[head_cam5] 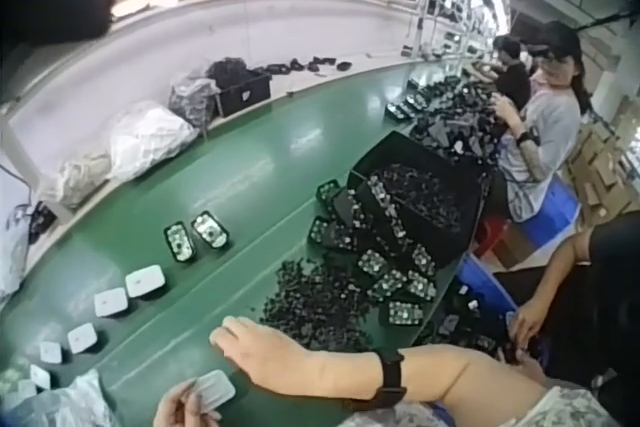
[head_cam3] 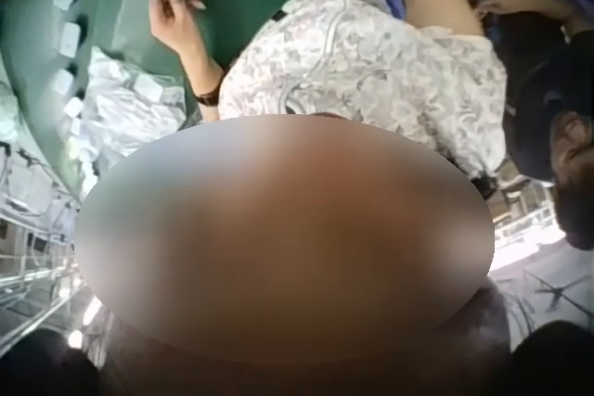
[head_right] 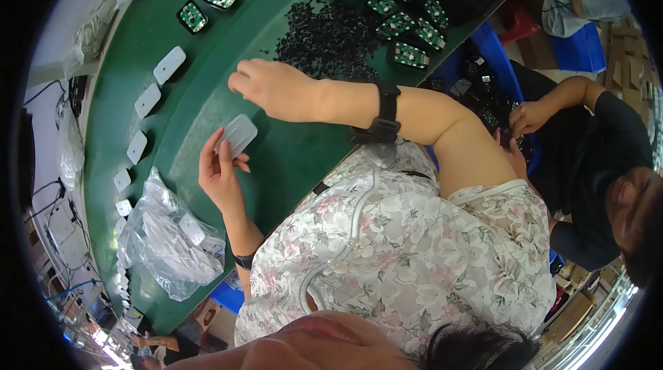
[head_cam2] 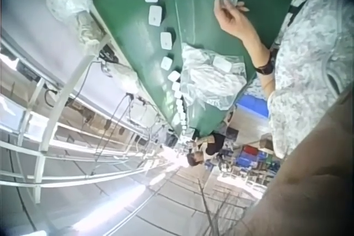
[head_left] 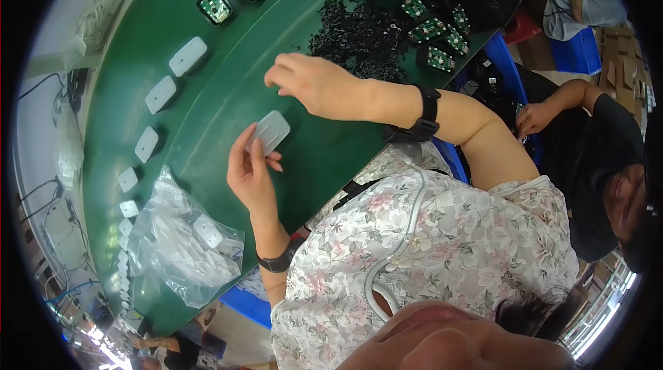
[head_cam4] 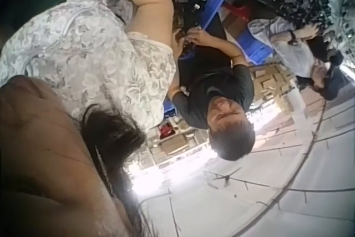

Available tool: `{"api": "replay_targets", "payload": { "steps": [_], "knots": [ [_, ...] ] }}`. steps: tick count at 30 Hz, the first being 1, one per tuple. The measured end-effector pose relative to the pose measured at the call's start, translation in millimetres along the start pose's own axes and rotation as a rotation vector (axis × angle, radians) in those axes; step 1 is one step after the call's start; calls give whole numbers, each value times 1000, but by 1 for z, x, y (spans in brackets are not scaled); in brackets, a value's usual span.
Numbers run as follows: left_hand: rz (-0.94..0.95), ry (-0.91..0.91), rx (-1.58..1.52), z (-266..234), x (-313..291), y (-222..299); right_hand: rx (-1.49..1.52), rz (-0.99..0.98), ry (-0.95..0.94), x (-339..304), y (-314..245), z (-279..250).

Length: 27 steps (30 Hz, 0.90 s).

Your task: The person picks up a black housing and a white plate, fits them together, and places the assembly on the table. They then pick up a white plate, insert a small black component into it, and fit the plate onto a black housing containing a circuit board.

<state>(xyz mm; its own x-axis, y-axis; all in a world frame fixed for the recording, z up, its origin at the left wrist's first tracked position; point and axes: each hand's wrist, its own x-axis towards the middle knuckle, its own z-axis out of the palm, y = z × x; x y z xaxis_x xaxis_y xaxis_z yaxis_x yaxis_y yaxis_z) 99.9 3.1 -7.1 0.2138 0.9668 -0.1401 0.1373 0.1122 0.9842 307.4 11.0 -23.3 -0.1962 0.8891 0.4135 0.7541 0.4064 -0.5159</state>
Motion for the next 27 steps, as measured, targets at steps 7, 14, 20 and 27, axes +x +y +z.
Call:
{"api": "replay_targets", "payload": {
  "steps": [7, 14, 20, 27],
  "knots": [
    [102, -38, 19, 15, 13, 10, 1189, 645, -61, 15, -13, -25],
    [185, 40, 33, 16, 11, 14, 1180, 648, -93, 15, -37, -17],
    [273, 41, 107, 9, 10, 12, 1068, 636, -114, 14, -45, -9],
    [124, -5, -161, 3, 6, 5, 221, -30, 46, 19, -45, -9]
  ]
}}
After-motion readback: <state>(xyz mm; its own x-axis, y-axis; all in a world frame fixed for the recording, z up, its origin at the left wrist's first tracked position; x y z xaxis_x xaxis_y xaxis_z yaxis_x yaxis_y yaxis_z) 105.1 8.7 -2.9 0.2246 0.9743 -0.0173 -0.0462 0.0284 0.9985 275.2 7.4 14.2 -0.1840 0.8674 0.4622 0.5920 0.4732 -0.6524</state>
